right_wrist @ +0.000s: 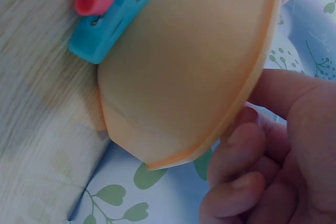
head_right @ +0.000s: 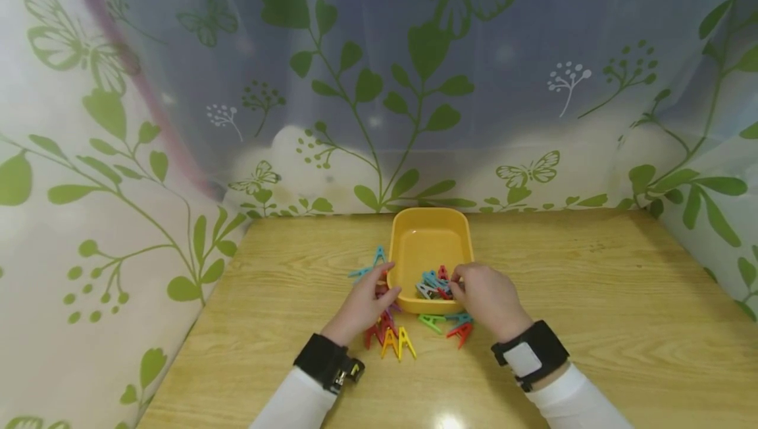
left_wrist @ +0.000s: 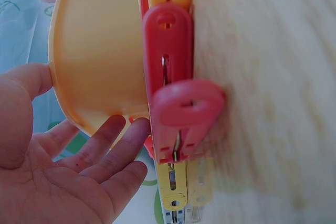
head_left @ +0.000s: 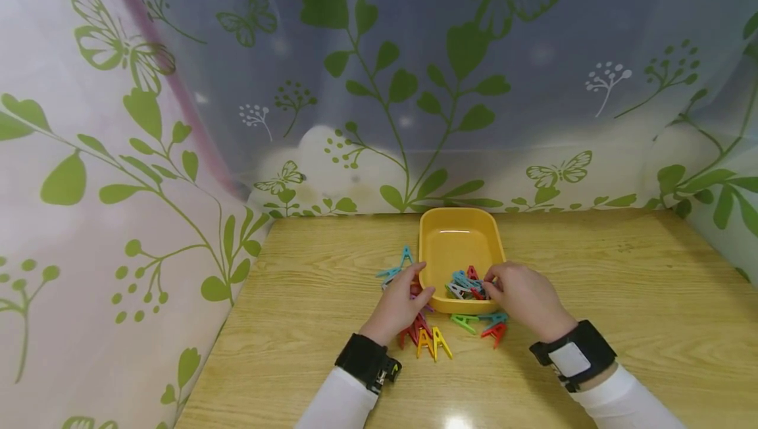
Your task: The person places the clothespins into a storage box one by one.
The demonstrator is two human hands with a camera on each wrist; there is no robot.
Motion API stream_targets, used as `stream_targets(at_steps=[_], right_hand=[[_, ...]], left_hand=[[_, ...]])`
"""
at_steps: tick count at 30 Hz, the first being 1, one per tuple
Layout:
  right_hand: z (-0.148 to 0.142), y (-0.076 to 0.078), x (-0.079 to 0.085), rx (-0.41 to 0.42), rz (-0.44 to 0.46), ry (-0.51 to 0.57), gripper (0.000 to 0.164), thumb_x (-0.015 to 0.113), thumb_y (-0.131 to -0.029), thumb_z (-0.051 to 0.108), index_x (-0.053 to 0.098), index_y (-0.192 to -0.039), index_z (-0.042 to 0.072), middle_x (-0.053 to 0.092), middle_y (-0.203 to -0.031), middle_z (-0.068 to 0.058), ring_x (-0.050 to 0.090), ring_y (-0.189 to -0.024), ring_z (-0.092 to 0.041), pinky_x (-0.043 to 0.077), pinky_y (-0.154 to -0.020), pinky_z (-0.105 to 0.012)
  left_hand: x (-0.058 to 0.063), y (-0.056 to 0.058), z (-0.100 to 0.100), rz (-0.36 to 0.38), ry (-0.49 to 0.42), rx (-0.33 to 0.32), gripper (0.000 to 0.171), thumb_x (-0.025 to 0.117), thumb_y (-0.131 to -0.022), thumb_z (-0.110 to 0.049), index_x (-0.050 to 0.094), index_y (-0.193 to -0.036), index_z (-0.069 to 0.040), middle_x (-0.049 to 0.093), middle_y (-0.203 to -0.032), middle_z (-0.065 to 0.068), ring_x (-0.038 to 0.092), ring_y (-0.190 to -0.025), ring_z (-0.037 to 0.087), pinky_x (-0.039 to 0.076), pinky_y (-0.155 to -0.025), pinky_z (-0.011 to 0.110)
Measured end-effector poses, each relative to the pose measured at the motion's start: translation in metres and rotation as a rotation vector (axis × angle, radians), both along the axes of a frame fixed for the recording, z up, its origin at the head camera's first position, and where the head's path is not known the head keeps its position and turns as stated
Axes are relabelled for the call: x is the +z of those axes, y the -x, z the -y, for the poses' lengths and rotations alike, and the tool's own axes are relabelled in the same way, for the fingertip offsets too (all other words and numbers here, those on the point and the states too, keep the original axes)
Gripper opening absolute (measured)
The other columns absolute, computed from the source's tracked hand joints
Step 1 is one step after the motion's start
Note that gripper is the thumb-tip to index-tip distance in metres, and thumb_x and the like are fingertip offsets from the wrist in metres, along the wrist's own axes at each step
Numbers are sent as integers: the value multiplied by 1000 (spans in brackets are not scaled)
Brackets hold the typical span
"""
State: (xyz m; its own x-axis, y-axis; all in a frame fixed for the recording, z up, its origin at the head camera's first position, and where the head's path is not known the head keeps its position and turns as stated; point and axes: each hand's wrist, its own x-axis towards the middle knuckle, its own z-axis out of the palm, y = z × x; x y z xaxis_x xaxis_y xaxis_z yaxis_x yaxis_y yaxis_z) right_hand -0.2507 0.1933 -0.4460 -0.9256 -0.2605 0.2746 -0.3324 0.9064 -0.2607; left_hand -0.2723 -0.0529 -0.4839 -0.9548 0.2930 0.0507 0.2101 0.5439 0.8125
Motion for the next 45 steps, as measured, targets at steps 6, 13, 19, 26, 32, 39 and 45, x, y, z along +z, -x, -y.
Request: stream_targets(at_steps=[6, 13, 19, 26, 32, 39, 45], right_hand=[[3, -5, 6, -1, -1, 3, 11, 77, -92, 19, 74, -92, 9, 54, -69, 3, 45, -56, -10, 34, -49, -26], [14, -16, 17, 33, -52, -12, 10, 79, -91, 18, 74, -88, 10, 53, -67, 5, 43, -55, -7, 34, -49, -23], [31, -32, 24, 149, -18, -58, 11, 79, -91, 23, 72, -88, 14, 50, -68, 10, 40, -54, -2, 35, -49, -21], [44, -45, 20, 314, 69, -100, 13, 81, -89, 24, 70, -85, 18, 66, -80, 7, 53, -64, -2, 46, -58, -24], [50, -46, 9, 334, 75, -95, 12, 81, -88, 20, 71, -82, 18, 69, -77, 8, 53, -62, 0, 47, -58, -24], [55, -44, -5, 365, 86, -77, 17, 84, -85, 23, 69, -76, 20, 63, -70, 14, 47, -58, 3, 43, -55, -22], [56, -43, -15, 363, 122, -75, 26, 87, -82, 33, 65, -72, 22, 56, -66, 17, 44, -56, 2, 39, -53, -22]], left_hand=[[1, 0, 0, -11, 2, -6, 57, 65, -103, -26, 45, -154, -8, 62, -126, 13, 62, -93, 13, 55, -81, 29], [4, -2, 0, -11, -9, -14, 57, 64, -104, -26, 44, -154, -8, 62, -126, 15, 66, -94, 15, 55, -79, 27], [4, -1, 0, -14, -14, -17, 57, 63, -104, -26, 44, -154, -7, 63, -125, 16, 67, -92, 14, 55, -79, 28], [3, -1, 1, -37, -8, -22, 57, 64, -104, -25, 45, -153, -6, 63, -126, 17, 66, -94, 16, 55, -79, 28], [1, -1, 1, -44, -3, -15, 55, 64, -104, -25, 46, -153, -6, 62, -132, 18, 66, -99, 19, 56, -82, 30], [2, 0, 1, -48, -23, -23, 55, 64, -103, -22, 46, -153, -6, 61, -133, 18, 66, -96, 18, 56, -79, 28], [2, 0, 1, -40, -8, -19, 56, 63, -104, -24, 45, -154, -8, 60, -137, 17, 65, -98, 17, 55, -82, 29]])
